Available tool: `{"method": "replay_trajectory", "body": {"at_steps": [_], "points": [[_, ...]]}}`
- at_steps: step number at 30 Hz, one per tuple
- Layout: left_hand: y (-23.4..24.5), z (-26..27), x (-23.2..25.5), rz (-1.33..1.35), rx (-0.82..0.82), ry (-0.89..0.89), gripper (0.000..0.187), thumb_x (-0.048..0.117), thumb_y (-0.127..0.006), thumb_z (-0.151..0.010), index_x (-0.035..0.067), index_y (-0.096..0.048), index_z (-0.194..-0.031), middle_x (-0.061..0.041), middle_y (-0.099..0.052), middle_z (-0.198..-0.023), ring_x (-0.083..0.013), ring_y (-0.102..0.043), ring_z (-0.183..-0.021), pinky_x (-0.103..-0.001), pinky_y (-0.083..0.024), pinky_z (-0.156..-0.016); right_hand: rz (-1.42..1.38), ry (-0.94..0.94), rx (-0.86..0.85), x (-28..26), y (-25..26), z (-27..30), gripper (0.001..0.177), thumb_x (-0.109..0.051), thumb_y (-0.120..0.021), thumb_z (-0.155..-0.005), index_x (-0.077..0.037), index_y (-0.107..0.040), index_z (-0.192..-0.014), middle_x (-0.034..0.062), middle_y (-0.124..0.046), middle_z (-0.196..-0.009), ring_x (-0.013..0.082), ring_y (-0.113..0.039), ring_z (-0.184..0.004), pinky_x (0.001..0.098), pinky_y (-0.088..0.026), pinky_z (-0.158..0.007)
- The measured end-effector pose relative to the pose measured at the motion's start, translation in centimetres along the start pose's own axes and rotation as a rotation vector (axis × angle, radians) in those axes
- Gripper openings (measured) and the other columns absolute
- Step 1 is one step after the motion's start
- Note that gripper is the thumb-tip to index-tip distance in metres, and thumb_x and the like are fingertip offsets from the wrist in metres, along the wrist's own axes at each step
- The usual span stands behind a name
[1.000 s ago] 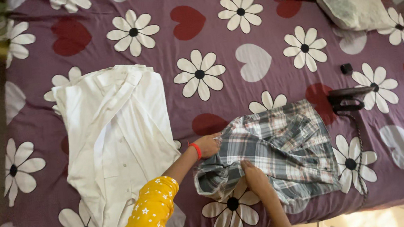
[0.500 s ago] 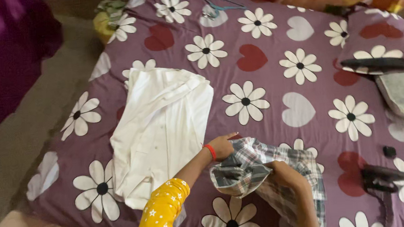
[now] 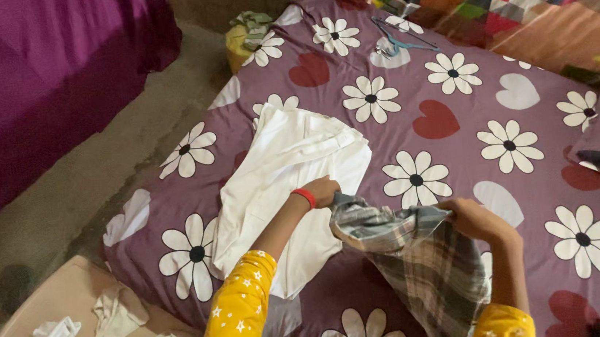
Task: The person irons a plaid shirt laid out on a bed, smoothing the fabric with one hand while moving the iron with the other. The person then folds the shirt and places it on top of a white shirt.
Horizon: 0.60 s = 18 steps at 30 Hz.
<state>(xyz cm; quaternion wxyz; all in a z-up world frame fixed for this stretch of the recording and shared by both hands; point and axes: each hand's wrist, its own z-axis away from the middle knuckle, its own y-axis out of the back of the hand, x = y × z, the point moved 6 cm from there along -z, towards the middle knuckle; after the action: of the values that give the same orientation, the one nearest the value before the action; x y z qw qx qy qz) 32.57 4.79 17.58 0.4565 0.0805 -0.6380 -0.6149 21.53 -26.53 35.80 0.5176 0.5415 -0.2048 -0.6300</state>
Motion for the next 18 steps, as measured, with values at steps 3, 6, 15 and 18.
{"method": "replay_trajectory", "body": {"at_steps": [3,6,15,18], "points": [[4.3,0.2,-2.5,0.096,-0.084,0.169,0.023,0.020,-0.069,-0.080,0.006,-0.078,-0.096,-0.021,-0.075,-0.102,-0.0371,-0.072,-0.099,-0.046,-0.056,-0.090,0.080,-0.124,-0.074,0.5,2.9,-1.4,0.039,-0.006,-0.062,-0.090,-0.011,-0.071,-0.127,0.0212,-0.078,-0.098,0.0303,-0.076,-0.085,0.0411,-0.057,-0.080],[9.0,-0.9,-4.3,0.071,-0.029,0.141,0.025,0.019,-0.071,-0.076,0.005,-0.076,-0.096,-0.023,-0.075,-0.101,-0.0386,-0.072,-0.098,-0.046,-0.056,-0.085,0.011,0.024,-0.095,-1.3,5.7,-4.2,0.030,-0.012,-0.065,-0.090,-0.006,-0.073,-0.118,0.0185,-0.081,-0.096,0.0265,-0.076,-0.081,0.0403,-0.058,-0.077],[20.7,-9.0,-11.0,0.064,0.110,0.082,0.020,0.017,-0.064,-0.084,0.004,-0.075,-0.095,-0.026,-0.073,-0.098,-0.0403,-0.072,-0.094,-0.048,-0.054,-0.079,0.110,-0.111,-0.081,2.1,14.7,-14.0,0.025,-0.024,-0.071,-0.094,-0.001,-0.075,-0.102,0.0185,-0.072,-0.075,0.0230,-0.059,-0.068,0.0437,-0.054,-0.066],[25.3,-13.3,-11.8,-0.036,0.276,0.043,0.021,0.017,-0.061,-0.086,0.003,-0.073,-0.095,-0.028,-0.072,-0.100,-0.0408,-0.070,-0.095,-0.049,-0.053,-0.079,0.267,-0.101,0.000,6.2,19.0,-19.3,0.029,-0.026,-0.079,-0.089,0.002,-0.073,-0.095,0.0133,-0.070,-0.069,0.0212,-0.058,-0.065,0.0422,-0.052,-0.064]]}}
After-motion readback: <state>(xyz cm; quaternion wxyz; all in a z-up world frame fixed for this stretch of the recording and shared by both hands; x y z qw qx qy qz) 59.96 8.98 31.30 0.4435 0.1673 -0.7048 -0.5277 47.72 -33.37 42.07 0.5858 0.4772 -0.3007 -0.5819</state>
